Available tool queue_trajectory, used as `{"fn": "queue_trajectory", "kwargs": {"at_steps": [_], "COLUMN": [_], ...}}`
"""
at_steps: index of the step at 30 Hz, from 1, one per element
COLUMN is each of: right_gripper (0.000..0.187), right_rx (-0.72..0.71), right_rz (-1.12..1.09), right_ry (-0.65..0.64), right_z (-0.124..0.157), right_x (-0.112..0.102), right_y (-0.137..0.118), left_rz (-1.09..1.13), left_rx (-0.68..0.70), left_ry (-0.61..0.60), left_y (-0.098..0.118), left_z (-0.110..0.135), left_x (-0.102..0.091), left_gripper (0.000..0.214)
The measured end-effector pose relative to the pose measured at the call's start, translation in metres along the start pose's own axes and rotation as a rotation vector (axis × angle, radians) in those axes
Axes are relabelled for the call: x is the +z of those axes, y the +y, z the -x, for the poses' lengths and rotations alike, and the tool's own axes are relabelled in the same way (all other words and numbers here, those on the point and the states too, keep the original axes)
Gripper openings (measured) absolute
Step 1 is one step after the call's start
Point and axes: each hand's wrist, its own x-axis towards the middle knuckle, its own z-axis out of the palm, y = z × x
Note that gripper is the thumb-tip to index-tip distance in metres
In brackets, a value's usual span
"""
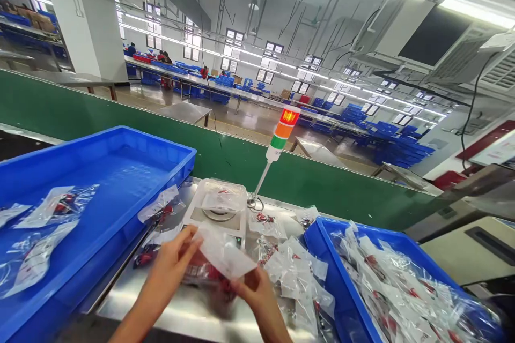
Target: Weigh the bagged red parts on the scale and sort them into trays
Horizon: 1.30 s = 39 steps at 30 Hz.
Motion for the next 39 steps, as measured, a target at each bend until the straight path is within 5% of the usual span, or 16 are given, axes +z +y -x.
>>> {"fn": "queue_trajectory", "kwargs": {"at_steps": [2, 5, 9, 15, 20, 24, 30, 32, 37, 39], "right_gripper": [0.071, 0.073, 0.075, 0.074, 0.072, 0.069, 0.059, 0.057, 0.097, 0.085], "right_rx": [0.095, 0.205, 0.253, 0.201, 0.180, 0.142, 0.123, 0.108, 0.054, 0.093], "right_rz": [-0.024, -0.039, -0.022, 0.013, -0.031, -0.066, -0.027, -0.023, -0.186, -0.160], "right_ry": [0.140, 0.203, 0.215, 0.246, 0.235, 0.220, 0.258, 0.255, 0.156, 0.133], "right_z": [0.025, 0.053, 0.067, 0.060, 0.058, 0.061, 0.059, 0.057, 0.055, 0.055], "right_x": [0.002, 0.007, 0.012, 0.011, 0.009, 0.004, -0.014, -0.014, -0.005, -0.007], "right_y": [0.034, 0.067, 0.082, 0.094, 0.098, 0.093, 0.073, 0.065, 0.056, 0.061], "left_rz": [0.082, 0.119, 0.135, 0.112, 0.016, -0.107, -0.288, -0.292, -0.116, -0.155], "left_rx": [-0.128, -0.265, -0.310, -0.244, -0.243, -0.244, -0.048, -0.049, -0.131, -0.112], "left_ry": [-0.065, 0.001, 0.025, 0.097, 0.037, 0.302, 0.649, 0.576, -0.113, -0.207], "left_y": [-0.040, -0.087, -0.108, -0.096, -0.083, -0.048, 0.016, 0.019, -0.008, -0.019], "left_z": [0.024, 0.058, 0.079, 0.074, 0.068, 0.058, 0.047, 0.047, 0.046, 0.039], "left_x": [0.005, 0.007, 0.004, 0.004, 0.005, -0.006, -0.036, -0.035, 0.003, 0.016], "left_gripper": [0.046, 0.053, 0.052, 0.045, 0.053, 0.068, 0.064, 0.062, 0.046, 0.041]}}
